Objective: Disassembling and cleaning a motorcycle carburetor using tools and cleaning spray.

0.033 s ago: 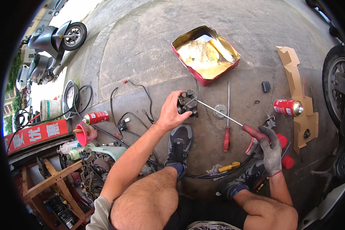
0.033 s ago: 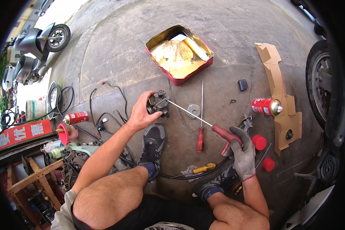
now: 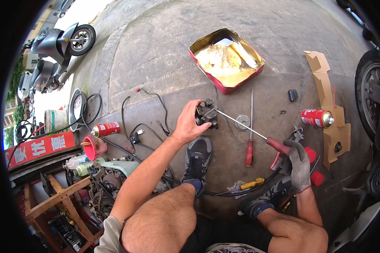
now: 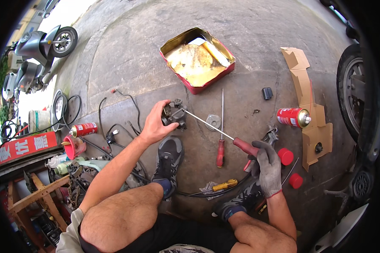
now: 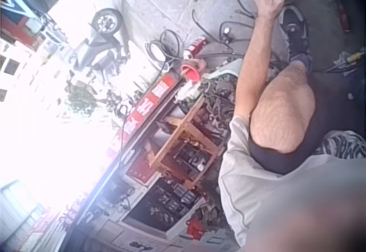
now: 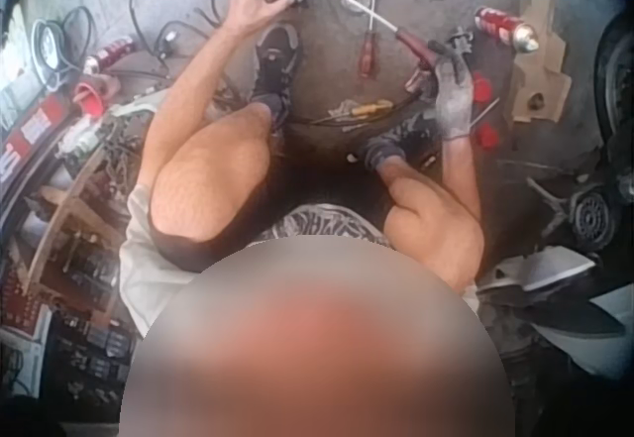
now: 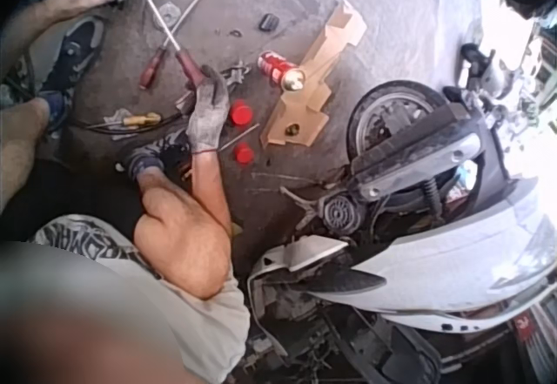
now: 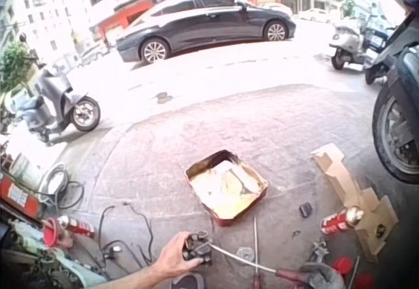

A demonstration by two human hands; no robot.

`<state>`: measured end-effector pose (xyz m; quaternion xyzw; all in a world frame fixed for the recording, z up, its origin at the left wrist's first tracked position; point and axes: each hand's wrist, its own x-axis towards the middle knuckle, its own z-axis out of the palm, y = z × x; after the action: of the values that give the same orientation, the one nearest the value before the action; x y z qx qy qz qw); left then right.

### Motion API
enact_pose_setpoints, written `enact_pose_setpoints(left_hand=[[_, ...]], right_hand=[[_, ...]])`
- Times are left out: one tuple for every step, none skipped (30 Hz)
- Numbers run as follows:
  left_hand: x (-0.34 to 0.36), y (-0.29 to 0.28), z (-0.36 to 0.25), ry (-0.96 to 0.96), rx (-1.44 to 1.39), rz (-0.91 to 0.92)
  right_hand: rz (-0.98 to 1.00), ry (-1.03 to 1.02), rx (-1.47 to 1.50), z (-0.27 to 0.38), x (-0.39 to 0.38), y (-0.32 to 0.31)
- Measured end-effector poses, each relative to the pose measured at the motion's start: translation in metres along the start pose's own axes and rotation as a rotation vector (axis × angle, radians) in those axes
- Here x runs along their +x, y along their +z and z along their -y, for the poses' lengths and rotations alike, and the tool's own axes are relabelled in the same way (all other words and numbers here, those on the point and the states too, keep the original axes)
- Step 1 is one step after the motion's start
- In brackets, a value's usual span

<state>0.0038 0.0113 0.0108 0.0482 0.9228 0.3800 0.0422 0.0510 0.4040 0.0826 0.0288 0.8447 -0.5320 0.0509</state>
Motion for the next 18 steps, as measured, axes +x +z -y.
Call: enact_pose_setpoints(left_hand=[[-0.002, -0.002, 0.001, -0.002, 0.002, 0.000], [-0.002, -0.001, 0.002, 0.007, 0.003, -0.001], [-0.001, 0.000, 0.003, 0.016, 0.003, -0.003], [-0.001, 0.001, 0.003, 0.017, 0.003, 0.000], [-0.002, 0.001, 0.003, 0.008, 0.007, 0.003], [-0.003, 0.001, 0.004, -0.002, 0.011, 0.007], [-0.003, 0.000, 0.003, -0.004, 0.010, 0.006], [-0.002, -0.002, 0.003, -0.006, 0.013, 0.007], [-0.002, -0.002, 0.001, -0.007, 0.016, 0.009], [-0.001, -0.001, 0.002, -0.006, 0.013, 0.010], [0.000, 0.000, 0.002, -0.001, 0.014, 0.008], [0.000, 0.001, 0.001, 0.004, 0.015, 0.008], [0.000, 0.000, 0.001, 0.008, 0.015, 0.007], [-0.002, 0.000, 0.001, 0.009, 0.015, 0.009], [-0.002, -0.001, 0.002, 0.010, 0.014, 0.011], [-0.002, -0.001, 0.002, 0.011, 0.016, 0.013], [-0.003, -0.001, 0.002, 0.006, 0.025, 0.011], [-0.003, -0.001, 0.003, 0.001, 0.034, 0.009]], right_hand=[[0.131, 0.368, 0.314, 0.009, 0.003, -0.007], [0.257, 0.733, 0.623, 0.013, 0.006, -0.015], [0.342, 0.788, 0.738, 0.006, 0.007, -0.025], [0.340, 0.789, 0.740, 0.012, 0.004, -0.019], [0.230, 0.642, 0.574, 0.024, 0.000, -0.007], [0.122, 0.493, 0.409, 0.030, -0.002, 0.000], [0.124, 0.493, 0.407, 0.024, 0.000, -0.002], [0.130, 0.017, 0.018, 0.010, 0.005, -0.005], [0.128, -0.460, -0.371, 0.003, 0.008, -0.007], [0.127, -0.459, -0.374, 0.007, 0.006, -0.007], [0.162, -0.022, -0.079, 0.015, 0.002, -0.006], [0.188, 0.412, 0.219, 0.019, 0.001, -0.007], [0.186, 0.410, 0.220, 0.020, 0.002, -0.010], [0.246, 0.555, 0.335, 0.019, 0.005, -0.015], [0.306, 0.700, 0.451, 0.019, 0.006, -0.017], [0.305, 0.701, 0.453, 0.020, 0.004, -0.014], [0.266, 0.393, 0.164, 0.024, 0.001, -0.008], [0.220, 0.083, -0.121, 0.025, -0.001, -0.005]])
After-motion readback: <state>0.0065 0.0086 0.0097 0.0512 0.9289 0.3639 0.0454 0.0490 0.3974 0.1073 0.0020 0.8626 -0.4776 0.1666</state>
